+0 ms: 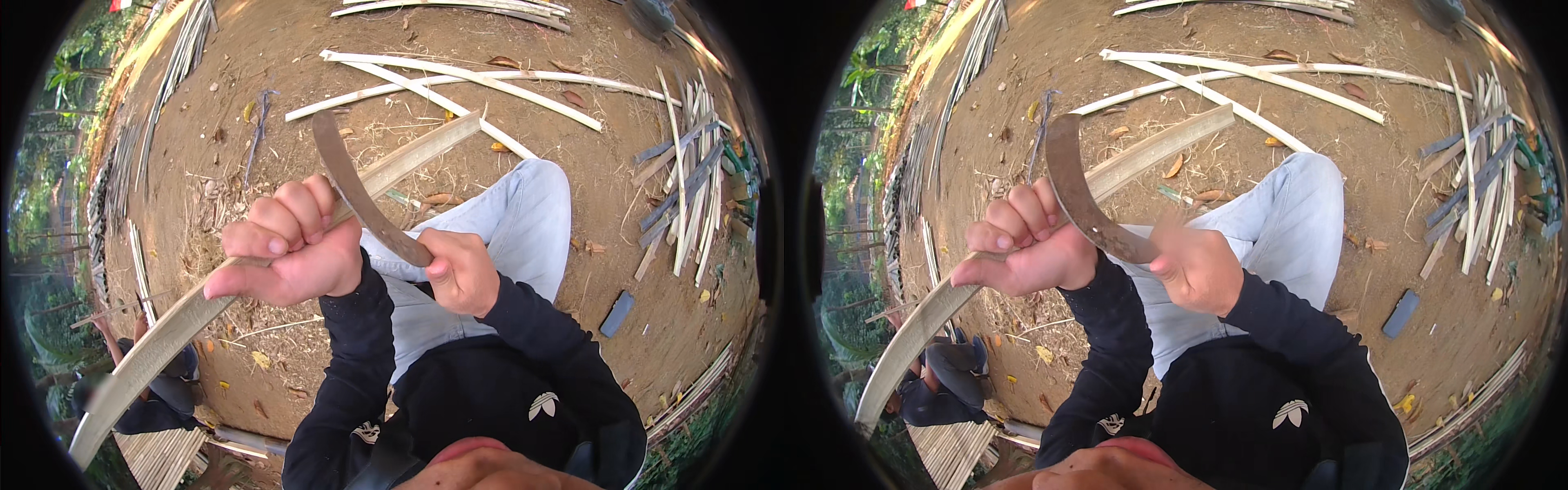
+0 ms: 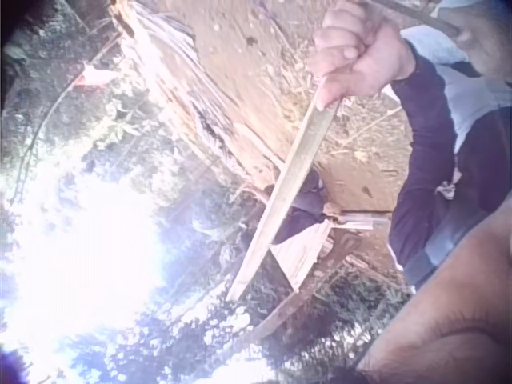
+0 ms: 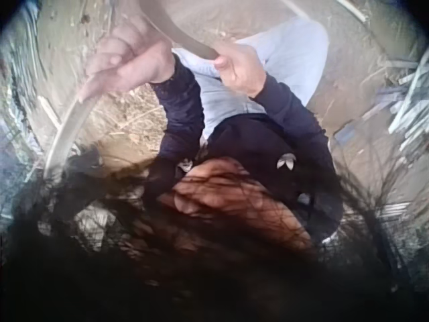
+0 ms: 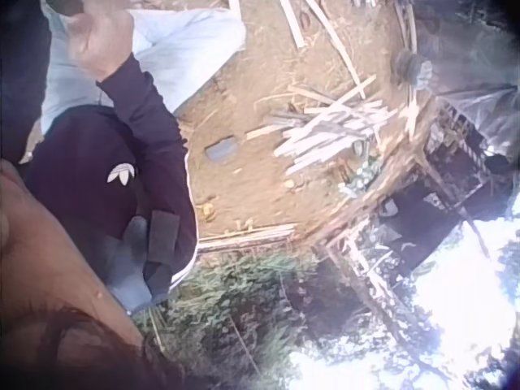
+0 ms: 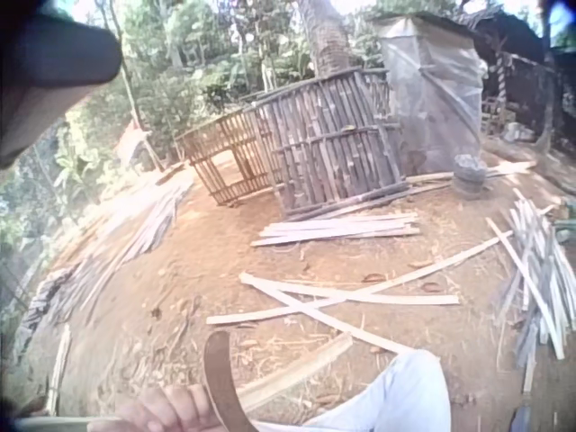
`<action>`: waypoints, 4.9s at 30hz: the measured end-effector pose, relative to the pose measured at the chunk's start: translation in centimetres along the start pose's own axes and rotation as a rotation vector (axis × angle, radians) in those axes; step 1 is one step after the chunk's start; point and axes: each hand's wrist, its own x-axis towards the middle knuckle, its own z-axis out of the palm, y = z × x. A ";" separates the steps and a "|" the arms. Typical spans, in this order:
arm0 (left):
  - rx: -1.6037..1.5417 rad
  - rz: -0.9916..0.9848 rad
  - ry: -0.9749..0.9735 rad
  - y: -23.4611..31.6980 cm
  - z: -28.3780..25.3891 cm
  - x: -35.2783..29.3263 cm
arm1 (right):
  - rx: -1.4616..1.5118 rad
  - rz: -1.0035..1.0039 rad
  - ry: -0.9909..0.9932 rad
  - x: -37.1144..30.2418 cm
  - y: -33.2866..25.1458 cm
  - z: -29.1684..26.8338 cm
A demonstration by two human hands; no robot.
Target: The person sits on the ground and uses a curved blade to shave down a long bamboo strip, repeatedly pulling the blade along the surface.
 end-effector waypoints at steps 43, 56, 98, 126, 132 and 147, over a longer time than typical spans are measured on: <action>0.060 -0.027 -0.147 4.1 2.5 -0.2 | -0.101 -0.048 -0.026 -0.5 -0.5 -1.7; 0.146 -0.034 -0.185 4.8 1.9 1.5 | -0.029 -0.031 -0.095 -0.3 -0.1 -0.8; 0.272 -0.092 -0.013 6.2 1.6 4.4 | -0.042 -0.022 0.000 0.2 -0.3 0.4; 0.161 -0.120 -0.223 13.0 1.1 4.9 | -0.147 -0.103 -0.048 1.6 0.8 -0.3; 0.167 -0.094 -0.156 14.1 0.9 4.9 | -0.200 -0.136 -0.097 1.6 -0.3 0.3; 0.089 -0.067 -0.146 15.6 -0.5 4.5 | -0.411 0.010 -0.090 2.9 0.3 -0.8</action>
